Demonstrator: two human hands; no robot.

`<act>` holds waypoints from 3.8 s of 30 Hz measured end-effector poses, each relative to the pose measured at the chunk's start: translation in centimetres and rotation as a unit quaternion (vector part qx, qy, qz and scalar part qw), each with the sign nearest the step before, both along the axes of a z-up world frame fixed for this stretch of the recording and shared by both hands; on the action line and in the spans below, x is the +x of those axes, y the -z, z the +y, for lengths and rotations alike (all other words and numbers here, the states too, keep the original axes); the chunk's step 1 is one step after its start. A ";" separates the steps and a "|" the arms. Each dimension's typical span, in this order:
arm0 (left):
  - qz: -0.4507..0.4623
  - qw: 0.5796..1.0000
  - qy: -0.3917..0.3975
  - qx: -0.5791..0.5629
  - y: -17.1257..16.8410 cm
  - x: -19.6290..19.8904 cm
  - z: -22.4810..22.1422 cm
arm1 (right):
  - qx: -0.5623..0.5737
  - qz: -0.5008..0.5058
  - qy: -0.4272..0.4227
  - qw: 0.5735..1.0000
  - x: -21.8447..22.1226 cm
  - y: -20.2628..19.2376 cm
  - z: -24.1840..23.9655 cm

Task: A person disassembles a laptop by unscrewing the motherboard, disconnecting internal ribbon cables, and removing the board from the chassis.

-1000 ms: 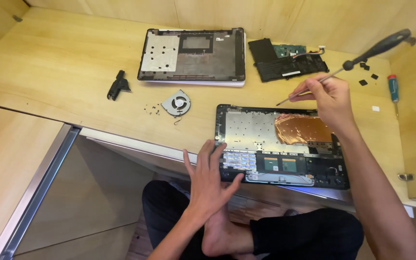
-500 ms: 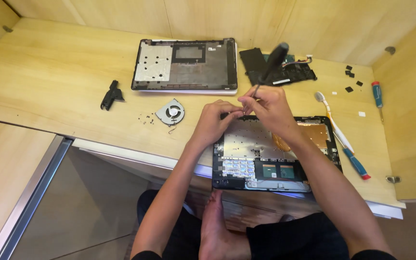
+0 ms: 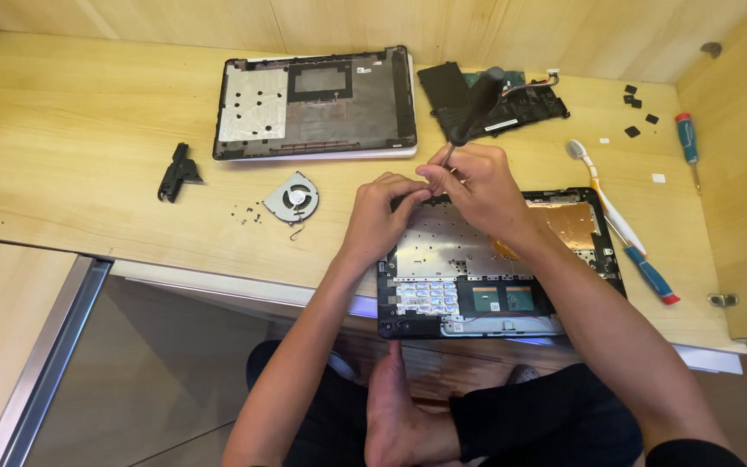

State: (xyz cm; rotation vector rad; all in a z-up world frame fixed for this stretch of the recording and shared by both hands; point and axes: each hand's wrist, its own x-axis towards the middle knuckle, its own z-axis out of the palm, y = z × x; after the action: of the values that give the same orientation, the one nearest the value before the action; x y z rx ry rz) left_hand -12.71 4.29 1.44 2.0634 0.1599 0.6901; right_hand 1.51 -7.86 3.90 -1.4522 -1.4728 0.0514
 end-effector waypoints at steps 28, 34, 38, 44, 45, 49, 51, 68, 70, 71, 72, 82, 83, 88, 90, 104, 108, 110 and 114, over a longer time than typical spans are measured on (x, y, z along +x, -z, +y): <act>0.011 0.999 -0.042 0.025 0.2 0.1 -0.2 | 0.049 -0.041 0.076 0.995 0.0 -1.1 -0.7; 0.016 0.998 -0.049 0.021 0.0 0.0 -0.4 | -0.008 -0.014 0.019 1.000 -0.1 -3.1 -0.4; -0.009 0.998 -0.057 0.029 0.2 0.1 -0.1 | -0.060 0.025 -0.052 0.997 0.0 -4.9 -0.3; -0.079 0.996 -0.047 0.021 -0.1 0.0 -0.2 | -0.101 -0.001 -0.084 0.991 -1.1 -7.5 -0.3; -0.082 0.995 -0.055 0.028 0.4 0.0 0.0 | -0.094 -0.005 -0.092 0.991 -1.0 -6.8 0.2; -0.044 0.997 -0.018 -0.066 1.0 0.6 0.1 | -0.065 -0.113 -0.050 0.990 -0.7 -4.9 0.4; -0.024 0.997 -0.025 -0.074 1.5 0.9 0.4 | -0.059 -0.135 -0.035 0.988 -0.9 -3.9 0.3; 0.054 0.990 0.024 -0.130 0.9 0.6 1.2 | -0.068 -0.101 -0.034 0.992 -0.1 -3.5 -1.2; 0.059 0.989 0.016 -0.138 0.5 0.8 1.4 | -0.064 -0.090 -0.047 0.993 0.2 -3.4 -1.0; 0.066 0.987 0.007 -0.147 0.6 0.8 1.3 | -0.062 -0.076 -0.061 0.993 0.3 -3.3 -1.1; 0.067 0.986 0.008 -0.152 1.4 1.0 1.5 | -0.067 -0.075 -0.060 0.993 0.1 -3.1 -1.1; 0.013 0.987 -0.008 -0.159 2.6 2.2 1.5 | -0.056 -0.060 -0.066 0.994 0.4 -2.3 -0.1; 0.023 0.986 -0.003 -0.166 2.7 1.5 1.1 | -0.055 -0.059 -0.059 0.995 0.0 -1.8 -0.5; 0.026 0.992 0.016 -0.123 0.5 0.0 0.9 | -0.054 -0.049 -0.060 0.996 0.6 -2.1 -0.5; 0.028 0.995 0.017 -0.092 0.3 0.5 0.8 | -0.055 -0.042 -0.051 0.996 1.4 -2.1 -0.7; 0.028 0.992 0.023 -0.117 0.8 -0.1 0.7 | -0.040 0.005 -0.042 0.998 0.4 -2.0 -0.9; 0.013 0.994 -0.004 -0.112 1.3 0.3 1.1 | -0.001 0.015 -0.035 0.999 0.6 -1.6 -0.8; -0.001 0.994 -0.002 -0.108 1.4 0.2 1.0 | 0.007 0.015 -0.030 0.999 0.7 -1.3 -0.8; -0.011 0.994 -0.013 -0.107 0.9 0.0 0.7 | 0.009 0.014 -0.030 0.999 0.8 -1.0 -0.4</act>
State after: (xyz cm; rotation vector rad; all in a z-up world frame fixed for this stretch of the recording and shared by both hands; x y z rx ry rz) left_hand -12.72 5.00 0.50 1.8501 0.2387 0.6814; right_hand 2.31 -8.24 4.89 -1.3883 -1.4903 0.0949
